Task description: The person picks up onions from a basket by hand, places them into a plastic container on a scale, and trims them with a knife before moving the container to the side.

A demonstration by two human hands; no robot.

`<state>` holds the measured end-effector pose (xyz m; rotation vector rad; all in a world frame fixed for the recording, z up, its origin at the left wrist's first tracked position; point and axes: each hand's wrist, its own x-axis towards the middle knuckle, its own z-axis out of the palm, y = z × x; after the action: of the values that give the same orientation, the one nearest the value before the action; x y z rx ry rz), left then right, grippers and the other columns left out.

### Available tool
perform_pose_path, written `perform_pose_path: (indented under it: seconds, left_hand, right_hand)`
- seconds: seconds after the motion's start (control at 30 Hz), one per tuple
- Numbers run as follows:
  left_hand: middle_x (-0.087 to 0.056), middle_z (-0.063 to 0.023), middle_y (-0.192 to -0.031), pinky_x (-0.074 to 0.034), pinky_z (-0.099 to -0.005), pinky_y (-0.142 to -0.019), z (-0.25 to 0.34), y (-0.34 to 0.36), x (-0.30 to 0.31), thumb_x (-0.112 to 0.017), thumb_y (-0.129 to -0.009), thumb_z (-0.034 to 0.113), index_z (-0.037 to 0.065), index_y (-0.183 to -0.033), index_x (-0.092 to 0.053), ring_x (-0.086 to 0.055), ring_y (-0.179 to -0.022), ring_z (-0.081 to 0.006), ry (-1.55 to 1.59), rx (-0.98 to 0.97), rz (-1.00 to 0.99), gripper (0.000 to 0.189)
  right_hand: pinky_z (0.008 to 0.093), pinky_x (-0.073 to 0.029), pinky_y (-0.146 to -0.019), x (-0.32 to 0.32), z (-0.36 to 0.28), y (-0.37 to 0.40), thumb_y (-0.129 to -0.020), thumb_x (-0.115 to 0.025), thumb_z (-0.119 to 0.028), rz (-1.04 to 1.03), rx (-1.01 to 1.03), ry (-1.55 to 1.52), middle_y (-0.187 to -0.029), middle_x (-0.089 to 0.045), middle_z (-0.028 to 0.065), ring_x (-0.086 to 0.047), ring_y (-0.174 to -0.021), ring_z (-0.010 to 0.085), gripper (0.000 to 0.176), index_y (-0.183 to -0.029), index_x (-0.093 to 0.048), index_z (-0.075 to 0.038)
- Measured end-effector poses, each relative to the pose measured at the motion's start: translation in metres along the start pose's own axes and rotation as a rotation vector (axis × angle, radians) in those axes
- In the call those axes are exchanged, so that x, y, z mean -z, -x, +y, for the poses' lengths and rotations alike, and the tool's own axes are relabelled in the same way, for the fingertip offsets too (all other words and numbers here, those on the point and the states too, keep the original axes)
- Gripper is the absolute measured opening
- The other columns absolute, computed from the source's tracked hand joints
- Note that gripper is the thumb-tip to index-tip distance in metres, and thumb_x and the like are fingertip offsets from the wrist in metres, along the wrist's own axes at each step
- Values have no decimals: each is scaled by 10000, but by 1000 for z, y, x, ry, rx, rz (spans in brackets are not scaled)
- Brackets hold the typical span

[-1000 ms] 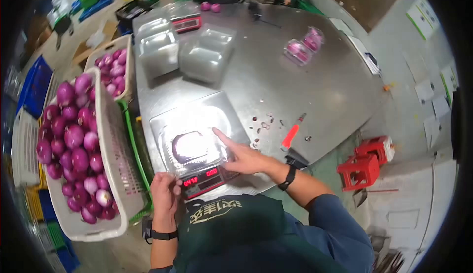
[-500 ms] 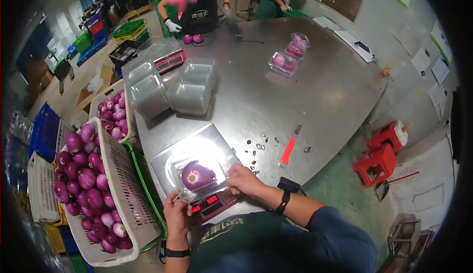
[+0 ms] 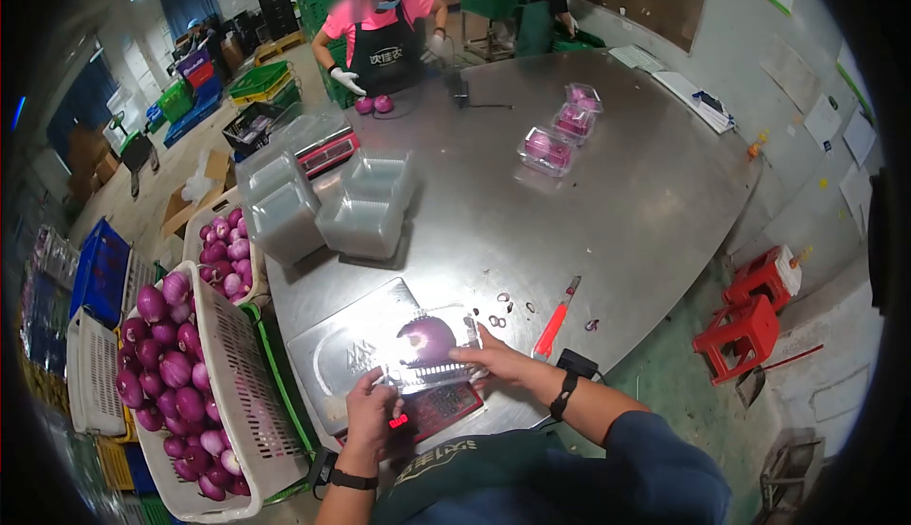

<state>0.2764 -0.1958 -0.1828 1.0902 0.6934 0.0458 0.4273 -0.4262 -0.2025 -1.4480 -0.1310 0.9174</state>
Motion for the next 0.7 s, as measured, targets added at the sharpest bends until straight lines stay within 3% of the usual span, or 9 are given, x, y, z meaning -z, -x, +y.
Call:
perform_pose_path:
  seconds: [0.03,0.17,0.3,0.37,0.43,0.5,0.53,0.6,0.7]
  left_hand:
    - [-639,-85,-831,-482,-274,-505,4,-3,-8,-649,-894,-18,-66,-1385,-506,-598,-623,-158,-6,3,-6,514]
    - [-660,-41,-933,-512,-255,-572,18,-6,-25,-748,-934,101,-1,-1366,-563,-606,-719,-103,-174,-31,-40,480]
    - [-665,-43,-968,-527,-242,-639,58,23,4,-723,-935,46,-7,-1276,-618,-607,-763,-98,-272,-241,194,360]
    - [-665,-49,-991,-517,-217,-645,60,34,52,-705,-938,22,-2,-1247,-626,-617,-822,-94,-259,-420,320,320]
    - [-661,-76,-965,-515,-297,-662,76,59,85,-716,-959,151,23,-1196,-637,-640,-772,-170,-398,-505,584,281]
    - [-725,-183,-1173,-513,-380,-1004,114,100,74,-747,-968,182,-18,-1231,-685,-667,-1057,-287,-887,-488,867,336]
    - [-730,-175,-1152,-522,-375,-952,107,103,97,-755,-958,156,-19,-1204,-693,-670,-1025,-263,-847,-556,970,309]
    - [-734,-167,-1132,-532,-370,-899,91,119,126,-764,-947,130,-20,-1178,-701,-674,-992,-239,-813,-614,1072,282]
    - [-732,-219,-1116,-530,-432,-869,82,136,128,-749,-964,255,-33,-1187,-694,-694,-962,-320,-1106,-378,1116,368]
  right_hand:
    - [339,-571,-608,7,2,-4,-928,-740,-401,6,1,-6,-1189,-608,108,-663,-965,197,870,-1582,-241,-117]
    - [325,-529,-424,43,-5,-19,-946,-672,-336,222,-69,-376,-1018,-627,138,-621,-547,222,549,-1363,-405,-98]
    - [341,-574,-459,124,-28,-57,-914,-689,-460,419,-52,-429,-1224,-565,206,-662,-654,281,646,-1398,-428,-121]
    - [430,-597,-661,180,-39,-93,-918,-701,-453,427,-43,-498,-1373,-517,232,-673,-948,345,787,-1513,-360,-68]
    - [427,-590,-681,232,-56,-134,-925,-682,-499,550,-50,-414,-1418,-510,216,-675,-937,318,807,-1535,-378,-68]
    - [462,-570,-812,271,-85,-161,-908,-695,-499,799,-188,-95,-1529,-432,190,-648,-1065,342,851,-1581,-355,-103]
    - [462,-570,-812,282,-86,-173,-908,-695,-499,797,-191,-98,-1529,-432,190,-648,-1065,342,851,-1581,-355,-103]
    - [496,-483,-995,299,-80,-195,-894,-721,-430,1188,149,955,-1576,-384,181,-532,-1279,368,818,-1585,-386,-149]
    - [551,-356,-1130,291,-108,-190,-886,-721,-368,902,397,1422,-1578,-388,166,-354,-1452,376,756,-1556,-443,-156]
